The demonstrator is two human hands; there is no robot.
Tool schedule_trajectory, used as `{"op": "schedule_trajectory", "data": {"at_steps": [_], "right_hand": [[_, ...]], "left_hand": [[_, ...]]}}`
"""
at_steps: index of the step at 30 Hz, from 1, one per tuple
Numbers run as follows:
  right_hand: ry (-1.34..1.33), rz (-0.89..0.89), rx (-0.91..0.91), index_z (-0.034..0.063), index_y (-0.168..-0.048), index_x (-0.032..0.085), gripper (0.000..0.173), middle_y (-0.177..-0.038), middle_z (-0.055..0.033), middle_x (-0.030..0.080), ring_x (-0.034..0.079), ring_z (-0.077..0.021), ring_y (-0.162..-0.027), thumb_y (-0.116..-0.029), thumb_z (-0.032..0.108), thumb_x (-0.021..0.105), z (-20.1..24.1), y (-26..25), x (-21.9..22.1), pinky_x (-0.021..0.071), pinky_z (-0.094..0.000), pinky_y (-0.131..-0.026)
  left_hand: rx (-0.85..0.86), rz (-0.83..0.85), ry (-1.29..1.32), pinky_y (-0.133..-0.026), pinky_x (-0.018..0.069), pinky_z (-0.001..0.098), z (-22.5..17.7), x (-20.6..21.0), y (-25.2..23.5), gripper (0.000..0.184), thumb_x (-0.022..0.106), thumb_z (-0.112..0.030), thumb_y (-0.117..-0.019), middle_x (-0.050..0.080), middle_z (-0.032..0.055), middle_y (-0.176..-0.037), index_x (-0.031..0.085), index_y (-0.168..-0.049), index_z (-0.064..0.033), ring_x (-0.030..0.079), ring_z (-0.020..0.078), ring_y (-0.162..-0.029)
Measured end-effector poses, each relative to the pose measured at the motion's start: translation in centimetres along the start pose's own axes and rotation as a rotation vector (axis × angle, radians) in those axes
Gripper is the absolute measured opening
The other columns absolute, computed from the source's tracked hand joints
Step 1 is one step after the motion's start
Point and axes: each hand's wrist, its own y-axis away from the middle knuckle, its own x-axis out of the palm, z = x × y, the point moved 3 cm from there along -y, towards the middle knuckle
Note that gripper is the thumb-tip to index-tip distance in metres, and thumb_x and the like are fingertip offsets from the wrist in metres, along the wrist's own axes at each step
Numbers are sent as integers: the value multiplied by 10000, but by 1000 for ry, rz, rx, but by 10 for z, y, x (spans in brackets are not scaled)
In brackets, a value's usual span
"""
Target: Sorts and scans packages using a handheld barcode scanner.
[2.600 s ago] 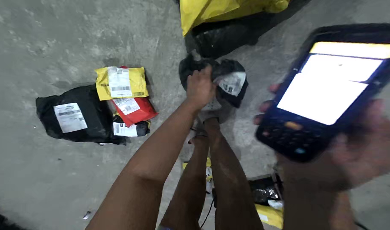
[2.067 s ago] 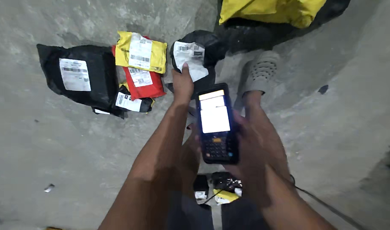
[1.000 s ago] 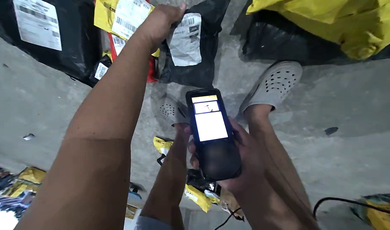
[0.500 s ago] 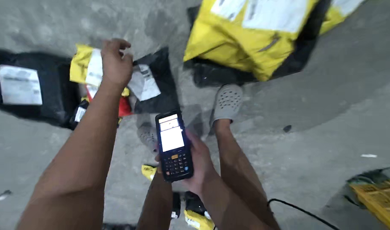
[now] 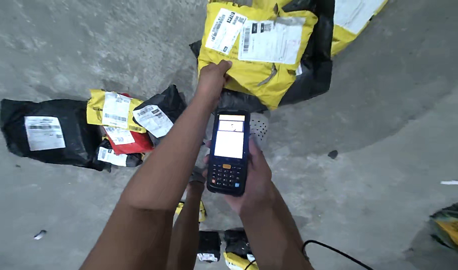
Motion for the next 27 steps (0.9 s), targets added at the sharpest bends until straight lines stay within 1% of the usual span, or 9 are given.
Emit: {"op": "schedule_trajectory", "data": {"at_steps": [2, 7, 9, 12, 15, 19, 23, 26, 27], "right_hand": [[-6, 41, 58, 116, -1357, 535, 687, -1257, -250, 626, 708, -364, -933, -1015, 658, 286, 1, 2, 4, 613, -486, -761], [-69, 232, 261, 124, -1341, 564, 670, -1291, -254, 622, 710, -361, -947, -1005, 653, 328, -8, 7, 12, 615, -454, -737], [-122, 313, 326, 132, -1339, 574, 661, -1296, -252, 622, 709, -358, -951, -994, 651, 353, -15, 8, 16, 612, -444, -730], [-169, 405, 373, 131, -1354, 579, 677, -1310, -256, 612, 703, -357, -948, -990, 663, 372, -24, 10, 20, 603, -446, -738], [-213, 438, 411, 106, -1358, 569, 663, -1328, -269, 597, 701, -357, -938, -1000, 627, 369, -35, 9, 19, 598, -441, -725], [-205, 440, 432, 96, -1366, 564, 658, -1334, -275, 589, 694, -379, -975, -1000, 612, 382, -49, 7, 11, 601, -468, -748], [-148, 398, 406, 170, -1351, 575, 616, -1300, -217, 627, 700, -358, -971, -984, 631, 396, -49, 5, 12, 602, -494, -775], [-129, 321, 340, 204, -1366, 552, 604, -1292, -217, 626, 700, -360, -953, -990, 633, 354, -41, 1, 6, 600, -485, -754], [-119, 280, 297, 201, -1369, 547, 612, -1287, -217, 631, 704, -356, -954, -998, 640, 339, -37, 1, 4, 604, -479, -754]], "left_hand": [[115, -7, 59, -780, 577, 385, -5, -18, 18, 151, 592, -188, -989, 647, 65, -884, 594, -937, -47, 652, 171, -830], [361, -96, 53, -761, 599, 437, -19, -90, 64, 68, 575, -88, -894, 684, 73, -880, 623, -900, -41, 688, 188, -832], [453, -129, 13, -801, 603, 440, -26, -116, 78, 97, 577, -64, -869, 695, 84, -984, 655, -914, -29, 691, 186, -906], [573, -155, -146, -874, 577, 403, -35, -147, 93, 110, 573, -36, -851, 672, 89, -1122, 673, -805, -43, 651, 176, -1041], [600, -177, -264, -902, 565, 387, -36, -172, 102, 136, 561, -33, -853, 650, 91, -1178, 676, -783, -50, 625, 177, -1094], [585, -205, -339, -888, 566, 382, -30, -198, 104, 136, 571, -50, -870, 659, 78, -1153, 674, -782, -56, 631, 167, -1067], [433, -349, -298, -734, 605, 324, -18, -227, 99, 87, 600, -82, -895, 674, -88, -844, 638, -958, -127, 668, 47, -782], [373, -549, -340, -708, 568, 315, 8, -255, 79, 62, 598, -117, -879, 586, -82, -798, 550, -904, -149, 604, 42, -738], [375, -616, -410, -716, 536, 307, 14, -258, 73, 80, 592, -127, -881, 547, -44, -835, 525, -921, -111, 565, 55, -756]]}}
